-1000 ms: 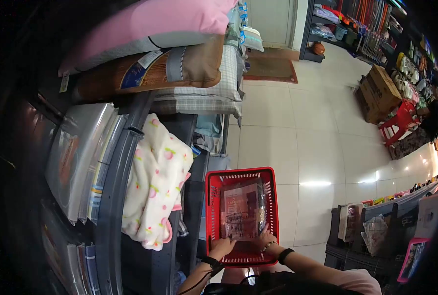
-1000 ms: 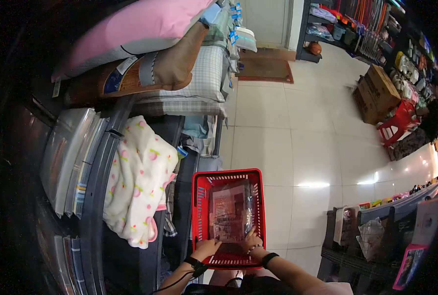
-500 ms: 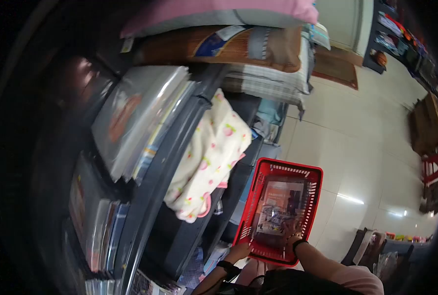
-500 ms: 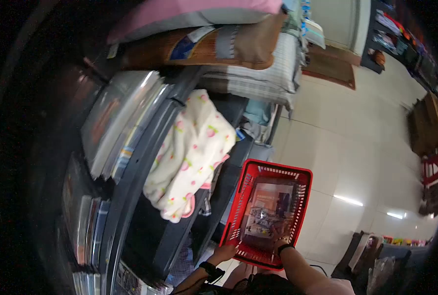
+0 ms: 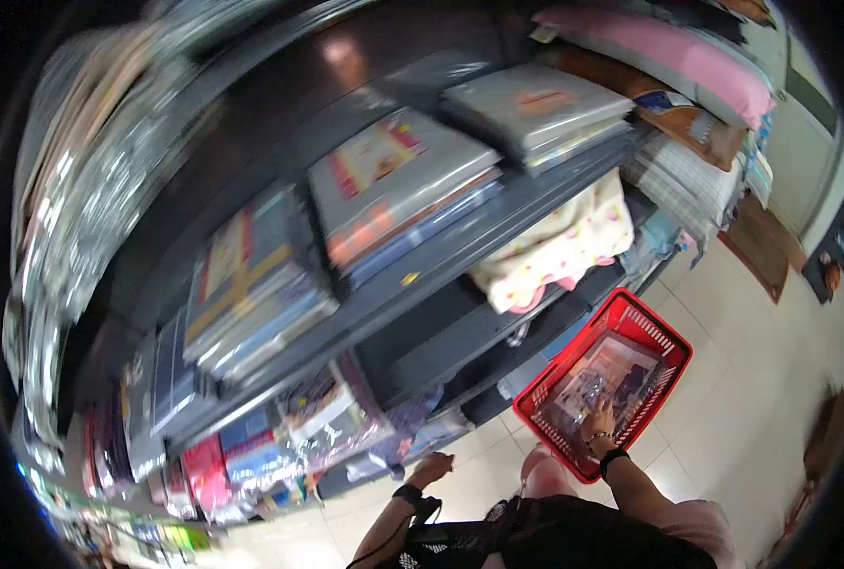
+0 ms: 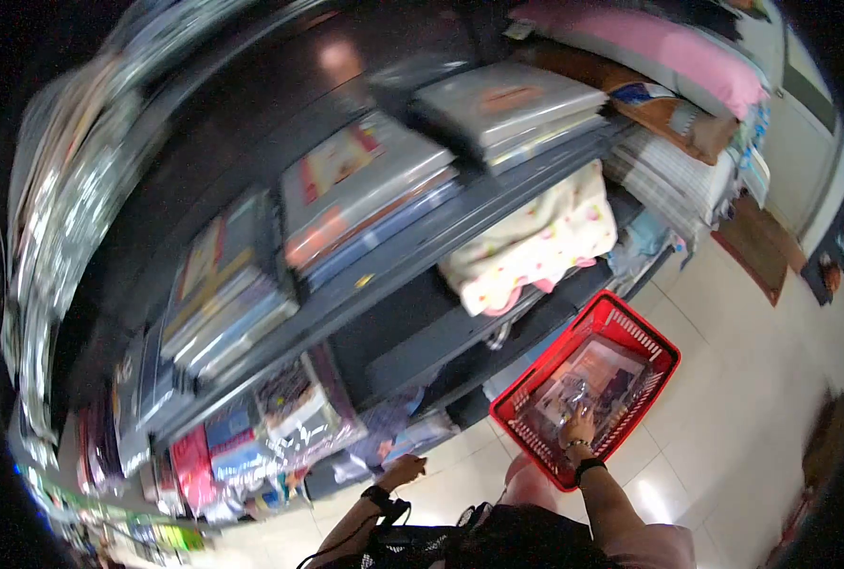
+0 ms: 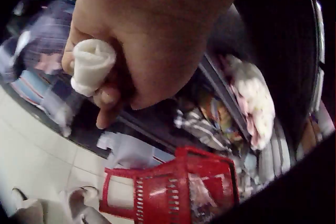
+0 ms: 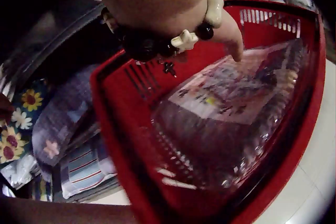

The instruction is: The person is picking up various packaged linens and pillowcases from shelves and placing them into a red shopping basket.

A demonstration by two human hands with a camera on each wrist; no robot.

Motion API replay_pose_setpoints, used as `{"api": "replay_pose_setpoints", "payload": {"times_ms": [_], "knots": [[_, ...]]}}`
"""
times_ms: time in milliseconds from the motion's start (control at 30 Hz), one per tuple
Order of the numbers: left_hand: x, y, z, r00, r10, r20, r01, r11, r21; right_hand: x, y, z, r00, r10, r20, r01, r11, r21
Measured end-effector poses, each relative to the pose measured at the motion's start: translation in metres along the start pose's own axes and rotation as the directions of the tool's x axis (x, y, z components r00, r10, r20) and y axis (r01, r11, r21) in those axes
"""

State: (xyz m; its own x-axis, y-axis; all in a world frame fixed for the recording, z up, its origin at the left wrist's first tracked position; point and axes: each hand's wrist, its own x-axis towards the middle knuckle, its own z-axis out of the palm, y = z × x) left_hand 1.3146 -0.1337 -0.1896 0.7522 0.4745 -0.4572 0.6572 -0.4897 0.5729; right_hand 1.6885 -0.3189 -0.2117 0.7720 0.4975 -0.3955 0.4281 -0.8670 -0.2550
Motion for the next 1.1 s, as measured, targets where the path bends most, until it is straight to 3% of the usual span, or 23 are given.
{"api": "replay_pose_setpoints", "payload": {"times_ms": [33,67,100,133,167,200,233,333,400,433,500,533,567,600,667,700,800,867,933,967,1000,1067,1100], "knots": [[-0.03,-0.029,0.013,0.99,0.128,-0.065,-0.12,0.985,0.121,-0.024,-0.011,0.001,0.991,-0.101,-0.09,0.106,0.993,0.054],[-0.07,-0.039,0.027,0.922,-0.385,0.034,0.344,0.777,-0.527,-0.046,-0.018,0.007,0.963,-0.216,-0.16,0.228,0.972,0.056],[-0.114,-0.08,0.068,0.96,0.115,-0.254,-0.047,0.965,0.259,-0.069,-0.024,0.018,0.908,-0.358,-0.218,0.37,0.929,0.018],[-0.158,-0.076,0.084,0.891,-0.411,-0.194,0.322,0.872,-0.369,-0.091,-0.029,0.029,0.847,-0.478,-0.232,0.485,0.874,-0.03],[-0.194,-0.1,0.117,0.849,-0.491,-0.194,0.383,0.826,-0.414,-0.112,-0.034,0.038,0.795,-0.57,-0.208,0.568,0.82,-0.072],[-0.237,-0.109,0.15,0.899,-0.356,-0.253,0.391,0.915,0.101,-0.135,-0.036,0.043,0.757,-0.641,-0.132,0.636,0.768,-0.08],[-0.276,-0.136,0.207,0.877,-0.437,-0.198,0.444,0.896,-0.009,-0.149,-0.025,0.05,0.741,-0.666,-0.087,0.658,0.746,-0.103],[-0.383,-0.123,0.276,0.914,-0.401,-0.055,0.403,0.914,0.038,-0.18,-0.011,0.068,0.607,-0.785,0.123,0.795,0.599,-0.097],[-0.415,-0.139,0.319,0.867,-0.493,-0.069,0.427,0.808,-0.407,-0.19,-0.024,0.074,0.731,-0.679,0.067,0.653,0.668,-0.356],[-0.427,-0.145,0.339,0.841,-0.537,-0.063,0.399,0.694,-0.6,-0.187,-0.025,0.081,0.757,-0.645,0.104,0.637,0.693,-0.337],[-0.439,-0.125,0.34,0.696,-0.718,0.016,0.368,0.337,-0.867,-0.179,-0.028,0.085,0.795,-0.591,0.14,0.597,0.72,-0.354],[-0.431,-0.109,0.304,0.561,-0.82,0.111,0.347,0.111,-0.931,-0.177,-0.035,0.083,0.808,-0.573,0.137,0.576,0.72,-0.387],[-0.434,-0.119,0.306,0.72,-0.67,-0.18,0.324,0.555,-0.766,-0.171,-0.038,0.081,0.776,-0.62,0.115,0.614,0.702,-0.361],[-0.415,-0.107,0.274,0.57,-0.811,0.13,0.049,-0.125,-0.991,-0.165,-0.05,0.078,0.744,-0.664,0.077,0.647,0.687,-0.331],[-0.385,-0.126,0.247,0.562,-0.817,0.124,-0.038,-0.176,-0.984,-0.171,-0.087,0.06,0.746,-0.658,0.097,0.656,0.703,-0.274],[-0.378,-0.114,0.212,0.572,-0.814,0.1,-0.034,-0.146,-0.989,-0.176,-0.107,0.05,0.729,-0.68,0.084,0.676,0.694,-0.247],[-0.353,-0.124,0.141,0.627,-0.778,-0.017,-0.015,0.01,-1.0,-0.162,-0.161,0.053,0.494,-0.869,-0.023,0.863,0.493,-0.11],[-0.336,-0.147,0.089,0.716,-0.669,-0.197,-0.098,0.184,-0.978,-0.173,-0.217,0.042,0.454,-0.89,-0.034,0.887,0.449,0.11],[-0.319,-0.162,0.021,0.678,-0.726,-0.115,0.065,0.216,-0.974,-0.187,-0.273,0.03,0.432,-0.9,-0.052,0.898,0.424,0.115],[-0.317,-0.144,-0.023,0.623,-0.762,-0.175,0.115,0.311,-0.944,-0.191,-0.303,0.022,0.495,-0.867,0.06,0.849,0.497,0.182],[-0.315,-0.124,-0.064,0.567,-0.788,-0.24,0.17,0.397,-0.902,-0.187,-0.329,0.026,0.458,-0.889,-0.003,0.863,0.444,0.241],[-0.305,-0.134,-0.118,0.598,-0.777,-0.198,0.292,0.442,-0.848,-0.181,-0.382,0.03,0.443,-0.895,-0.05,0.865,0.412,0.286],[-0.299,-0.138,-0.142,0.634,-0.763,-0.13,0.367,0.444,-0.817,-0.189,-0.407,0.016,0.517,-0.853,0.072,0.811,0.515,0.278]]}}
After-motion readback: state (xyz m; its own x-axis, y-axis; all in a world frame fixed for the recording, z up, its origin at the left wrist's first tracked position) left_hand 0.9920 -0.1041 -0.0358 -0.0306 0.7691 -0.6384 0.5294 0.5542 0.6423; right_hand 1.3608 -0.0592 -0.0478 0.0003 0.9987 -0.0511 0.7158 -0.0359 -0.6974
